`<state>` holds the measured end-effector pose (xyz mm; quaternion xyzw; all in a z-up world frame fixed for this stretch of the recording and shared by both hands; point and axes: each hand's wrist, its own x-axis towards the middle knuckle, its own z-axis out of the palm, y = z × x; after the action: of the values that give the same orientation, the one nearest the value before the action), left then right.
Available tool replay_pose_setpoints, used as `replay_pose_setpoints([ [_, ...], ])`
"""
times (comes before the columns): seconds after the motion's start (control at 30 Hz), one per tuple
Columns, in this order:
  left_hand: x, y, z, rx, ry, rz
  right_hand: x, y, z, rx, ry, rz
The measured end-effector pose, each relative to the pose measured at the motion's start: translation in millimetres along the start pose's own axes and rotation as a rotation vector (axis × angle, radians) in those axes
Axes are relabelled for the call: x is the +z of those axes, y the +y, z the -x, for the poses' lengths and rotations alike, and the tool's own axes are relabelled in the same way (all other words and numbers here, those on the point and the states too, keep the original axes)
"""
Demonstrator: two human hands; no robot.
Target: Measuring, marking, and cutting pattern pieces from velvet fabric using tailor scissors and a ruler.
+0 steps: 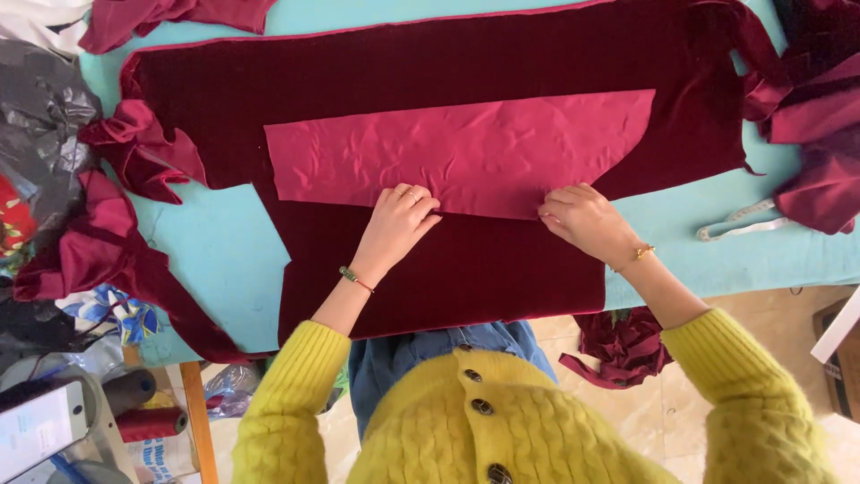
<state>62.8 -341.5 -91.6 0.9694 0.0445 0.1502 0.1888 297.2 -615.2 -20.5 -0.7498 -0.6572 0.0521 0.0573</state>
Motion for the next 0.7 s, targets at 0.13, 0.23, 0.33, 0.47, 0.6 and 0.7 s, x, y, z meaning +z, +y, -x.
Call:
replay_pose_setpoints([
  [0.13, 0, 1, -4, -0.031, 0.047, 0.04, -12, -2, -7, 0.121, -0.1, -0.113],
  [0.23, 1, 8, -10, -0.083, 0.096, 0.066, 3, 11, -4, 0.226, -0.134, -0.188],
  [0.33, -10, 28, -20, -0.109, 0.14, 0.054, 4, 14, -7, 0.333, -0.134, -0.291],
  [0.47, -8, 52, -47, -0.075, 0.181, 0.034, 0, 20, -17, 0.321, 0.03, -0.244],
  [0.6, 8, 56, -72, -0.082, 0.214, -0.038, -9, 30, -23, 0.348, 0.199, -0.28],
  [0.7, -2, 35, -78, -0.119, 0.193, -0.102, -36, 27, -27, 0.39, 0.293, -0.37],
])
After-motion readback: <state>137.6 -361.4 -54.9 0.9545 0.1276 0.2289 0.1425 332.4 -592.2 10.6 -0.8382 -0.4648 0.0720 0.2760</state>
